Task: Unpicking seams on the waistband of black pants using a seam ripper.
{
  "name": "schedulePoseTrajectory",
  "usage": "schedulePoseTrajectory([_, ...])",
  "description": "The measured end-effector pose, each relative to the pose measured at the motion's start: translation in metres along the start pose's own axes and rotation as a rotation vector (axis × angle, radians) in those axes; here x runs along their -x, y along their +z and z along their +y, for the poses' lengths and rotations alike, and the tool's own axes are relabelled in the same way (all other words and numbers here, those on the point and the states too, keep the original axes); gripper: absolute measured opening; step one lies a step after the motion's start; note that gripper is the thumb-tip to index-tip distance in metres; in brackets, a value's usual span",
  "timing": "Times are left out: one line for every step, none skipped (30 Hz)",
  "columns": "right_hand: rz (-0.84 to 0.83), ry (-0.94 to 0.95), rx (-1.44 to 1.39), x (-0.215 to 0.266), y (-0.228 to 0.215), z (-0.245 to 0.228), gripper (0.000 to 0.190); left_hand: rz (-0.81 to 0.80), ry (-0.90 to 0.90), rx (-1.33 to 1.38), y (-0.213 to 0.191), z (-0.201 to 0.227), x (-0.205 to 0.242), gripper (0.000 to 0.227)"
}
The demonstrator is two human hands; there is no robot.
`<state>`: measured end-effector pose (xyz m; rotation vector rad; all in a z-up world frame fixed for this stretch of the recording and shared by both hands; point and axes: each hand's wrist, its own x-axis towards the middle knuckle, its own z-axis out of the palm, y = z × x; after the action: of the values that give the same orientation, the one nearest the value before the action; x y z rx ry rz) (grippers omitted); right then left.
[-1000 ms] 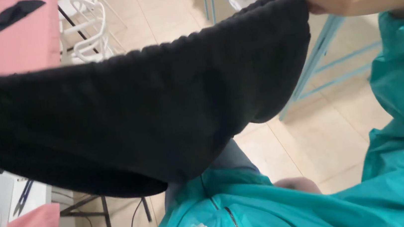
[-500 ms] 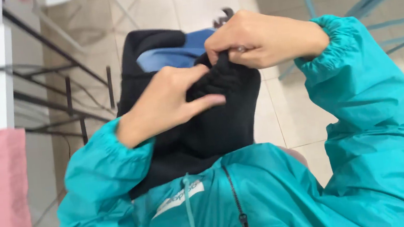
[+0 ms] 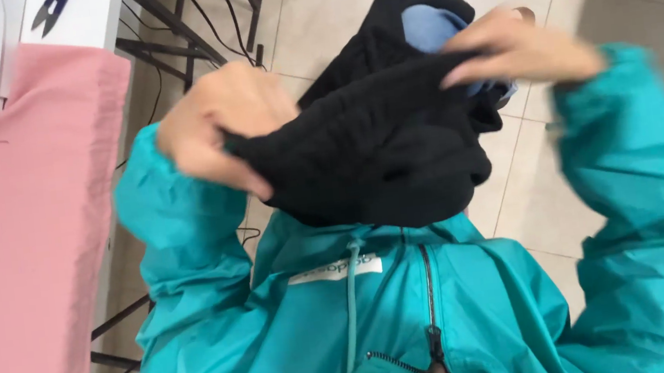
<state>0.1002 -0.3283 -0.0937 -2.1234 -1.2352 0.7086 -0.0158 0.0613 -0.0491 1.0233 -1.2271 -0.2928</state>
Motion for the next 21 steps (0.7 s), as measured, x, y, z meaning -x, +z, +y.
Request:
schedulePoseTrajectory([0.001,-0.002,0.0,0.032,-0.023,0.017,0.037,0.0,-0.002,-0.002,0.0,0.003,0.01,0.029])
schedulePoseTrajectory([0.169,0.006,-0.042,0.063,-0.046,0.034,0.03,0.067,0.025,-0.031,-0.002,0.005,0.018,0.029])
schedulePoseTrajectory([0.34,0.026,-0.101,0.101,-0.065,0.052,0.025,0.134,0.043,-0.042,-0.002,0.005,0.025,0.03])
schedulePoseTrajectory([0.343,0.039,-0.114,0.107,-0.062,0.047,0.025,0.133,0.034,-0.026,-0.005,-0.002,0.046,0.03])
schedulePoseTrajectory([0.324,0.113,-0.056,0.111,-0.063,0.043,0.023,0.238,-0.011,-0.048,-0.012,-0.009,0.066,0.034])
schedulePoseTrajectory([0.303,0.187,0.001,0.116,-0.064,0.039,0.022,0.342,-0.06,-0.071,-0.019,-0.016,0.084,0.04])
schedulePoseTrajectory([0.31,0.19,-0.008,0.115,-0.063,0.031,0.022,0.335,-0.069,-0.067,-0.022,-0.019,0.082,0.04])
schedulePoseTrajectory([0.27,0.292,0.076,0.112,-0.062,0.021,0.021,0.324,-0.293,-0.296,-0.024,-0.02,0.081,0.037])
schedulePoseTrajectory([0.213,0.41,0.172,0.114,-0.065,0.004,0.021,0.313,-0.5,-0.509,-0.023,-0.026,0.082,0.037])
schedulePoseTrajectory([0.206,0.429,0.174,0.101,-0.054,-0.003,0.021,0.312,-0.492,-0.49,-0.021,-0.041,0.073,0.037])
schedulePoseTrajectory([0.227,0.416,0.196,0.088,-0.041,-0.007,0.02,0.308,-0.624,-0.478,-0.019,-0.054,0.063,0.032])
schedulePoseTrajectory([0.247,0.402,0.218,0.074,-0.028,-0.009,0.02,0.304,-0.756,-0.468,-0.018,-0.068,0.053,0.029])
schedulePoseTrajectory([0.234,0.424,0.203,0.073,-0.016,0.011,0.02,0.3,-0.765,-0.439,-0.017,-0.077,0.052,0.029])
schedulePoseTrajectory([0.253,0.369,-0.018,0.073,-0.003,0.031,0.021,0.303,-0.808,-0.504,-0.016,-0.085,0.05,0.032])
schedulePoseTrajectory([0.273,0.305,-0.233,0.07,0.009,0.051,0.023,0.312,-0.849,-0.577,-0.014,-0.094,0.05,0.036])
schedulePoseTrajectory([0.261,0.32,-0.243,0.071,0.009,0.053,0.023,0.314,-0.856,-0.556,-0.012,-0.09,0.049,0.036])
schedulePoseTrajectory([0.234,0.295,-0.191,0.07,0.01,0.056,0.031,0.293,-0.815,-0.584,-0.013,-0.087,0.047,0.039])
schedulePoseTrajectory([0.208,0.269,-0.138,0.069,0.011,0.057,0.041,0.272,-0.774,-0.611,-0.013,-0.082,0.046,0.042])
schedulePoseTrajectory([0.203,0.271,-0.142,0.066,0.01,0.044,0.041,0.275,-0.777,-0.606,-0.008,-0.075,0.041,0.042])
schedulePoseTrajectory([0.284,0.303,-0.033,0.062,0.009,0.03,0.036,0.29,-0.688,-0.763,-0.004,-0.067,0.035,0.037])
schedulePoseTrajectory([0.376,0.332,0.083,0.056,0.003,0.017,0.032,0.296,-0.587,-0.923,-0.005,-0.059,0.028,0.034])
